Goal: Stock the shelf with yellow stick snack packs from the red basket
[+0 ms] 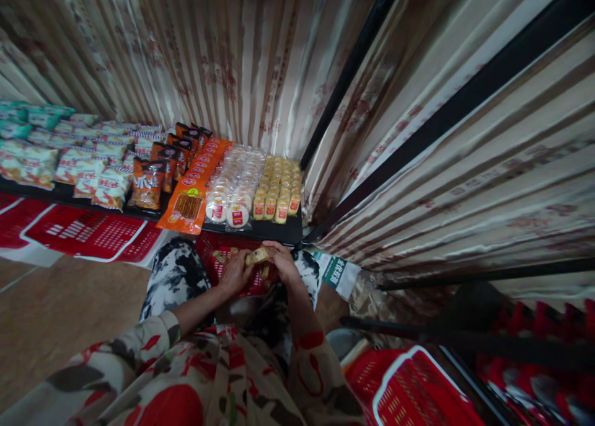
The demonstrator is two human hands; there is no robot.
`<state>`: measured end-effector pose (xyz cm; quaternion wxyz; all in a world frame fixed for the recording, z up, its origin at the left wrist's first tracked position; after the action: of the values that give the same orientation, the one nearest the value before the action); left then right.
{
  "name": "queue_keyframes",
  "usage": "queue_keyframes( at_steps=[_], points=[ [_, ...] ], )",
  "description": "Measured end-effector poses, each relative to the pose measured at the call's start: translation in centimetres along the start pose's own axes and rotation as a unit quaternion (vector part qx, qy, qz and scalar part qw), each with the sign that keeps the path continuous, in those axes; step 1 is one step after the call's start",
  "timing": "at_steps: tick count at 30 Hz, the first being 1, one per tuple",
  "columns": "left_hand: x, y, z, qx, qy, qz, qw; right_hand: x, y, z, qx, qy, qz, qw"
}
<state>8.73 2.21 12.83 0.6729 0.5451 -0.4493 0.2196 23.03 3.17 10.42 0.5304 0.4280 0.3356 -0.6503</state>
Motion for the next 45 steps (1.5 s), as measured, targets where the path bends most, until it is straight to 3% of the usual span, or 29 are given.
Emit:
queue_keyframes(
  at_steps=[8, 21, 34, 38, 40, 43, 45],
  points=[
    [1.0, 1.2, 0.1, 0.033, -0.034, 0.024, 0.999, -0.2, -0.5, 0.2, -0.014, -0.022, -0.06, 0.998],
    [0.9, 2.7, -2.0, 0.058, 0.044, 0.109, 0.991, -0.6, 0.6, 1.0, 0.005, -0.019, -0.09, 0.996],
    [1.6, 2.7, -4.1, 0.057, 0.049, 0.153, 0.985, -0.2, 1.7, 1.3, 0.033, -0.022, -0.046, 0.998],
    [2.7, 3.5, -5.3, 0.056, 0.031, 0.115, 0.991, -1.0, 2.2, 1.1, 0.065, 0.037, 0.074, 0.994],
    [3.8, 3.7, -5.9, 0.046, 0.017, 0.074, 0.996, -3.2, 2.8, 2.0, 0.127, 0.128, 0.196, 0.964],
    [5.7, 3.7, -6.7, 0.022, -0.001, -0.009, 1.0, -7.1, 2.3, 5.0, 0.23, 0.284, 0.347, 0.864],
    [6.5, 3.7, -7.2, 0.015, -0.002, -0.061, 0.998, -8.4, 1.0, 6.5, 0.249, 0.345, 0.398, 0.813]
  ],
)
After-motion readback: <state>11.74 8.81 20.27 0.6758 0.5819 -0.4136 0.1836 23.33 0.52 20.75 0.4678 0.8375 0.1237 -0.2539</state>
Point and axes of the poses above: each hand's wrist, its own z-axis away from the middle knuckle, its own y-axis out of the back of the hand, x = y × z, the point moved 10 cm from there along -z, towards the middle knuckle, and after that the axes turned 9 degrees about z, right-handed, at the moved point
